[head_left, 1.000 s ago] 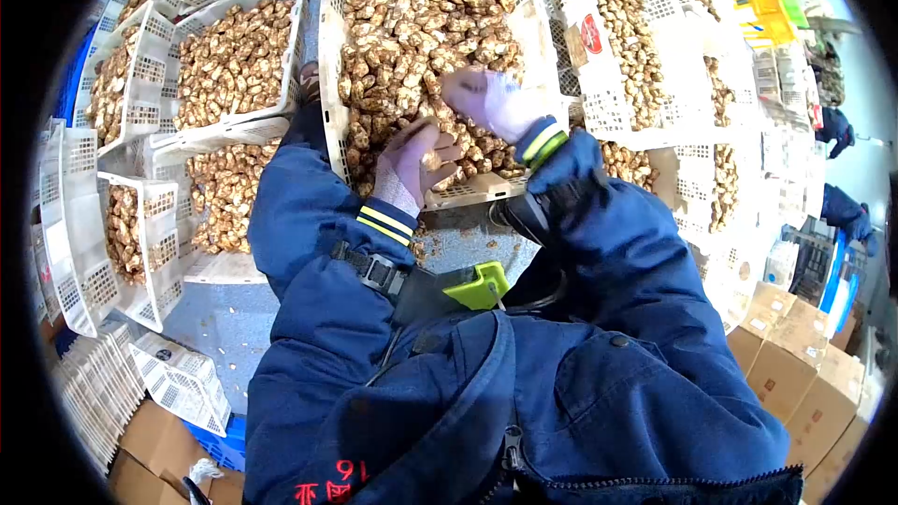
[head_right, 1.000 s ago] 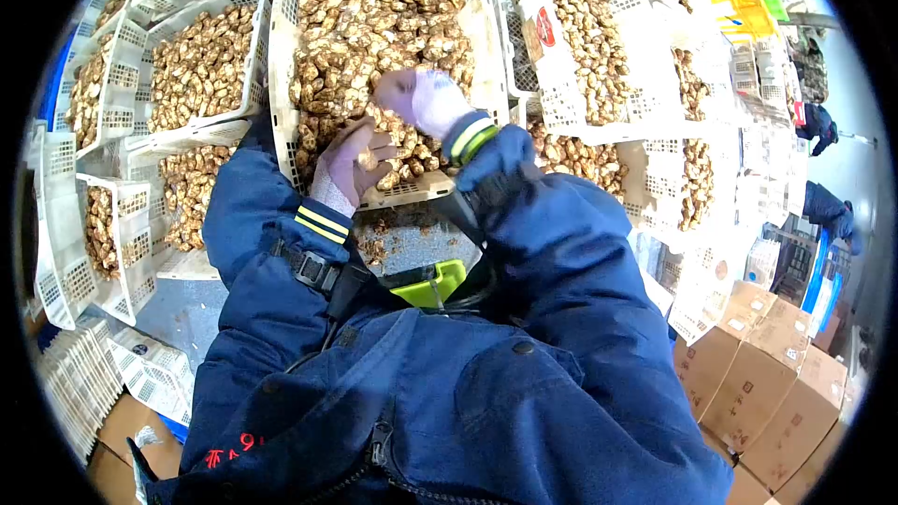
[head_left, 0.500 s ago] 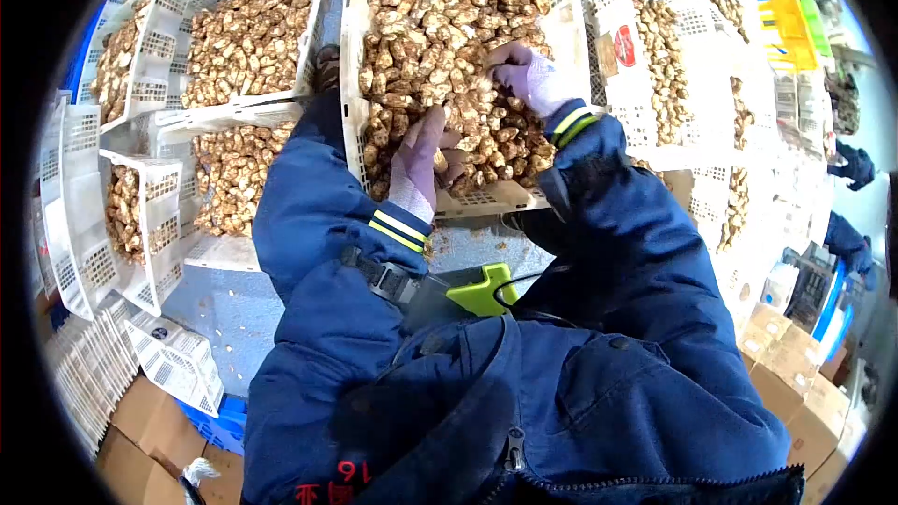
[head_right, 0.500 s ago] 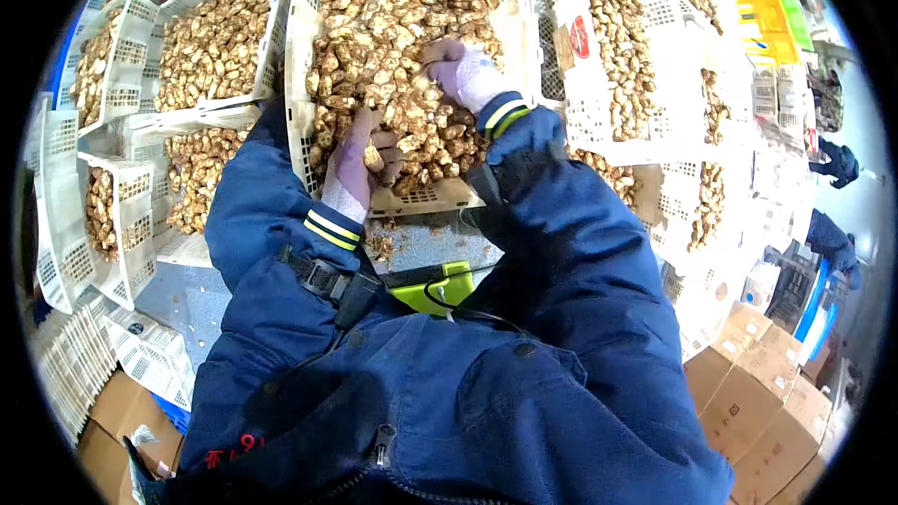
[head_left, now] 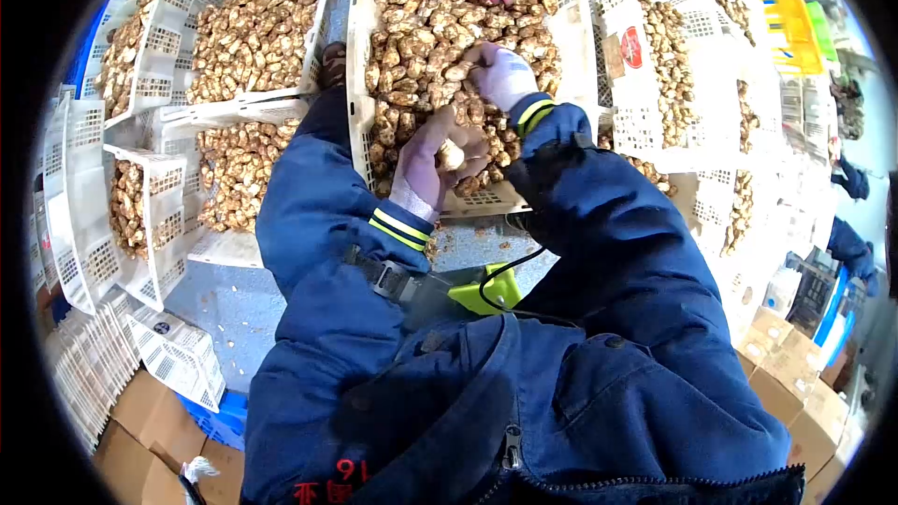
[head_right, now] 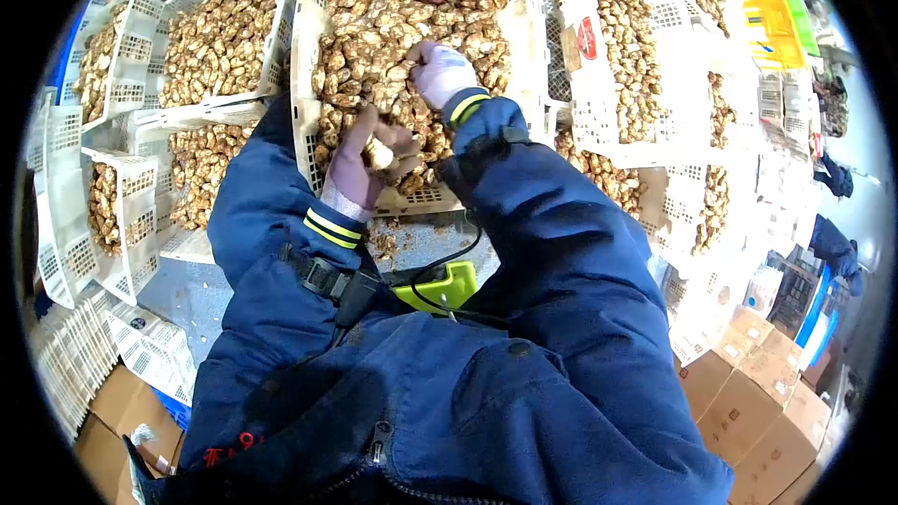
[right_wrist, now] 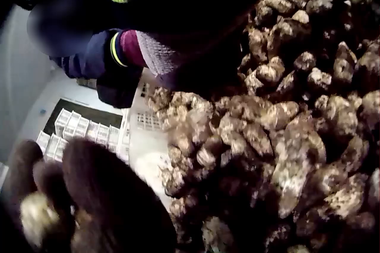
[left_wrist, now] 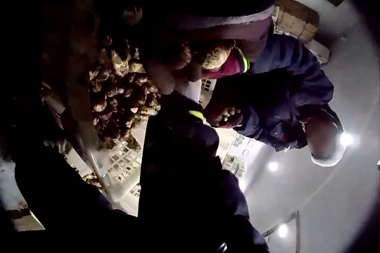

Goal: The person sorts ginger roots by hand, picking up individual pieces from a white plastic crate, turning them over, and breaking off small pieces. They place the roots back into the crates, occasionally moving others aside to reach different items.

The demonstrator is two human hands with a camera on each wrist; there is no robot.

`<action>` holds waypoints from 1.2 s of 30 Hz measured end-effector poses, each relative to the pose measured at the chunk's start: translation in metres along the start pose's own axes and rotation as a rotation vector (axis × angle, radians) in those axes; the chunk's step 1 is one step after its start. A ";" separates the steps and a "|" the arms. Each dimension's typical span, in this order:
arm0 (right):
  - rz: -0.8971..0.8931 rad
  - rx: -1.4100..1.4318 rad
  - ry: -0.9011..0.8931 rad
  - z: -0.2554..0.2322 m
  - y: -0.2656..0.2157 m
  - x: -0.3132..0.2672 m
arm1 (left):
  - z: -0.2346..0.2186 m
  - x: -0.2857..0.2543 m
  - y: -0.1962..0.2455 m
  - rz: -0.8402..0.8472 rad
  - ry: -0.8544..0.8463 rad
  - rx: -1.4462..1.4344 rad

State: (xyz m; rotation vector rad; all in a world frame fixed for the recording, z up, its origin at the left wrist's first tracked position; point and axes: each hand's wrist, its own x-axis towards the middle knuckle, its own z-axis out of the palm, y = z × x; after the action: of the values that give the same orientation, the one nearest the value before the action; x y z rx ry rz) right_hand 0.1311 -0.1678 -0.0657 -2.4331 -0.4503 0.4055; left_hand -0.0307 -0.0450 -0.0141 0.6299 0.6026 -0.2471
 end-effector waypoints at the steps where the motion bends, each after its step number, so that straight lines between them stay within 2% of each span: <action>1: 0.048 0.123 0.011 -0.008 0.012 -0.004 | -0.007 0.003 -0.004 0.027 -0.013 0.085; 2: 0.112 0.141 0.018 -0.012 0.026 -0.004 | -0.004 0.003 -0.006 0.012 0.048 0.106; 3: 0.180 0.160 0.024 -0.012 0.047 -0.003 | -0.005 0.003 -0.008 0.025 0.032 0.060; 4: 0.075 0.676 -0.096 -0.009 0.083 -0.001 | -0.010 0.005 -0.010 0.031 0.013 0.018; 5: 0.173 0.655 -0.111 -0.017 0.076 -0.012 | -0.014 0.008 -0.013 0.040 -0.007 -0.022; 7: -0.011 0.656 -0.015 -0.030 0.044 -0.037 | -0.018 0.009 -0.017 0.153 -0.056 0.188; 8: 0.086 0.268 -0.011 -0.029 0.043 -0.037 | -0.016 0.006 -0.019 0.223 -0.073 0.277; 9: 0.275 0.241 -0.057 -0.036 0.015 -0.042 | -0.014 0.004 -0.020 0.293 -0.089 0.367; 11: -0.196 -0.053 0.072 -0.019 0.018 -0.037 | -0.014 0.008 -0.017 0.139 -0.036 0.289; 12: -0.229 -0.095 -0.034 -0.012 0.015 -0.035 | -0.015 0.010 -0.016 0.061 -0.005 0.249; 13: -0.245 -0.289 0.008 0.002 0.013 -0.037 | -0.016 0.012 -0.016 -0.017 0.024 0.206; 14: -0.157 -0.382 0.001 0.006 0.008 -0.033 | -0.020 0.004 -0.015 0.257 -0.130 0.548; 15: -0.069 -0.472 -0.007 0.009 0.004 -0.029 | -0.018 0.004 -0.014 0.187 -0.063 0.468; 16: -0.022 -0.434 0.067 0.015 0.010 -0.026 | -0.015 0.005 -0.016 0.115 0.005 0.389; 18: 0.020 -0.501 0.000 0.009 0.013 -0.021 | -0.008 0.005 -0.013 -0.003 0.102 0.306; 19: 0.059 -0.522 -0.034 0.005 0.015 -0.018 | -0.007 0.004 -0.011 0.016 0.083 0.326; 21: 0.030 -0.240 0.095 -0.006 0.023 -0.020 | -0.006 0.001 -0.008 0.054 0.038 0.359; 23: 0.123 0.150 -0.006 -0.023 0.027 -0.022 | -0.004 -0.001 -0.005 0.103 0.010 0.296; 24: 0.076 0.226 -0.028 -0.031 0.021 -0.027 | -0.004 -0.002 -0.006 0.123 -0.006 0.265; 25: -0.083 0.467 -0.160 -0.032 0.031 -0.024 | -0.009 0.002 -0.012 0.204 -0.039 0.315; 26: -0.091 0.473 -0.313 -0.051 0.003 -0.035 | -0.019 0.010 -0.022 0.289 -0.072 0.366; 27: -0.102 0.475 -0.465 -0.072 -0.031 -0.043 | -0.007 0.002 -0.011 0.221 -0.080 0.287; 29: -0.280 0.382 -0.418 -0.073 -0.045 -0.036 | 0.009 -0.007 0.001 0.080 -0.140 0.184; 30: -0.237 0.194 -0.223 -0.067 -0.048 -0.021 | 0.010 -0.008 0.003 0.007 -0.196 0.162; 31: -0.091 0.099 -0.099 -0.064 -0.050 -0.014 | 0.009 -0.007 0.006 -0.063 -0.249 0.143; 33: -0.215 -0.085 -0.138 -0.025 -0.024 0.017 | 0.003 -0.005 0.002 -0.027 -0.369 0.126; 35: -0.438 -0.252 -0.136 0.010 -0.023 0.023 | 0.002 -0.008 0.004 -0.020 -0.327 0.047; 36: -0.436 -0.282 -0.237 0.021 -0.027 0.024 | 0.005 -0.011 0.008 0.005 -0.290 0.041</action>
State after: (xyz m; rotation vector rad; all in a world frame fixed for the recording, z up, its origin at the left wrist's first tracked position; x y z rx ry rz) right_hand 0.1387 -0.1270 -0.0686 -2.4620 -1.1840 0.4643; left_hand -0.0336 -0.0412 -0.0006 0.6216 0.3175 -0.3403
